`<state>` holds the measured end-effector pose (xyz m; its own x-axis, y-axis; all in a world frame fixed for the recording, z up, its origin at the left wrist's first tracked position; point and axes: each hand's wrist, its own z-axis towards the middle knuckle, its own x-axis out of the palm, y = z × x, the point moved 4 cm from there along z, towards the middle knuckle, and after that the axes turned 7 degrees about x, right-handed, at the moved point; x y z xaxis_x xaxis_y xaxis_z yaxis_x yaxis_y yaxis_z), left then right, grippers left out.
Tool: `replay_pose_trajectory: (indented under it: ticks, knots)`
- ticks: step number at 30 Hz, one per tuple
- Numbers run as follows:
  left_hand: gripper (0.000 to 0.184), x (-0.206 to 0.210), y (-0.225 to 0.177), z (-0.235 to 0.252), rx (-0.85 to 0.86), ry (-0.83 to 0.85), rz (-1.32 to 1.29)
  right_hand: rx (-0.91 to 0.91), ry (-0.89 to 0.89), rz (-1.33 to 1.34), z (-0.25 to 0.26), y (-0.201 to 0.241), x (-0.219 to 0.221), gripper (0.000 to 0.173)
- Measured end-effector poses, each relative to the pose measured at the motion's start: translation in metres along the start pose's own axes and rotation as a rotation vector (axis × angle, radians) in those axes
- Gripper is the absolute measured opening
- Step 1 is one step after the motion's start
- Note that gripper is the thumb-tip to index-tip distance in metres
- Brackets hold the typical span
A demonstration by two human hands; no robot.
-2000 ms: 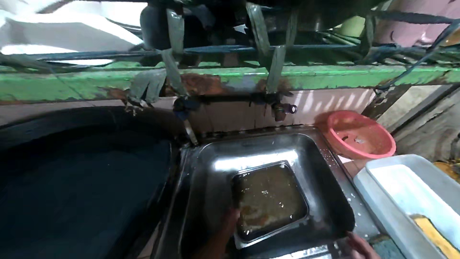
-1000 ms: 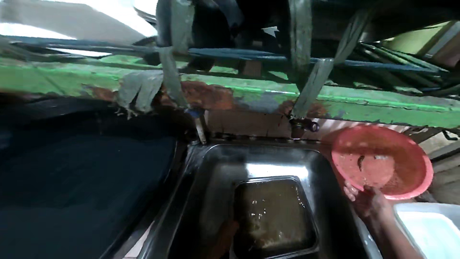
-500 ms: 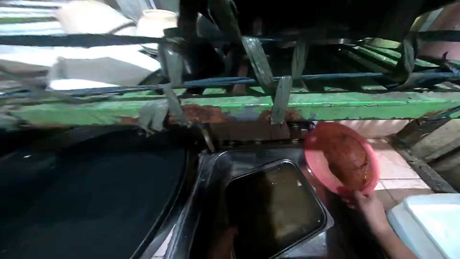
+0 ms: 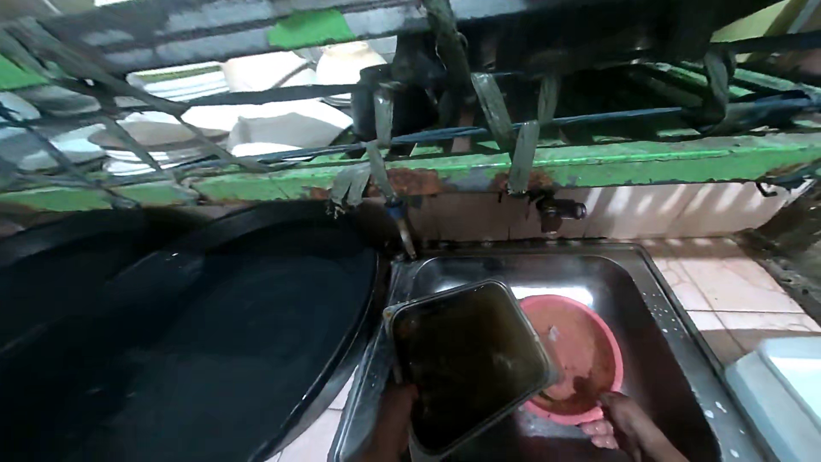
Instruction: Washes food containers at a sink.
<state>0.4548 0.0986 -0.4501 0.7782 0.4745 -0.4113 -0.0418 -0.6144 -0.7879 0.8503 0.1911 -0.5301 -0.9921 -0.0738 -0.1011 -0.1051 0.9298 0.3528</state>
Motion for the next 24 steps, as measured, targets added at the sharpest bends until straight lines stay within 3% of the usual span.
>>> replay_pose_trajectory:
  ticks: [2,4,8,13,17,21,24]
  knots:
    - [0.055,0.002,-0.001,-0.001,-0.019,-0.011,-0.01,0.011,-0.006,-0.015,0.006,0.001,-0.003,0.037]
    - [0.043,0.004,-0.005,-0.004,0.002,-0.008,0.006,0.052,-0.016,-0.018,0.001,0.001,-0.002,0.037]
    - [0.037,0.016,-0.028,-0.003,0.052,0.031,0.194,0.094,-0.049,-0.017,0.001,0.001,-0.004,0.038]
    - [0.04,0.035,-0.071,-0.018,0.133,0.052,0.193,-0.114,-0.191,-0.103,0.016,0.001,-0.012,0.038]
    - [0.045,0.045,-0.101,-0.036,0.248,0.105,0.292,-0.226,-0.321,-0.073,0.027,0.002,-0.028,0.055]
    - [0.054,0.05,-0.12,-0.055,0.426,0.142,0.394,-0.151,-0.278,0.017,0.021,0.002,-0.029,0.038]
    - [0.057,0.046,-0.134,-0.077,0.646,0.137,0.483,-0.071,-0.168,0.133,0.009,0.006,-0.019,0.04]
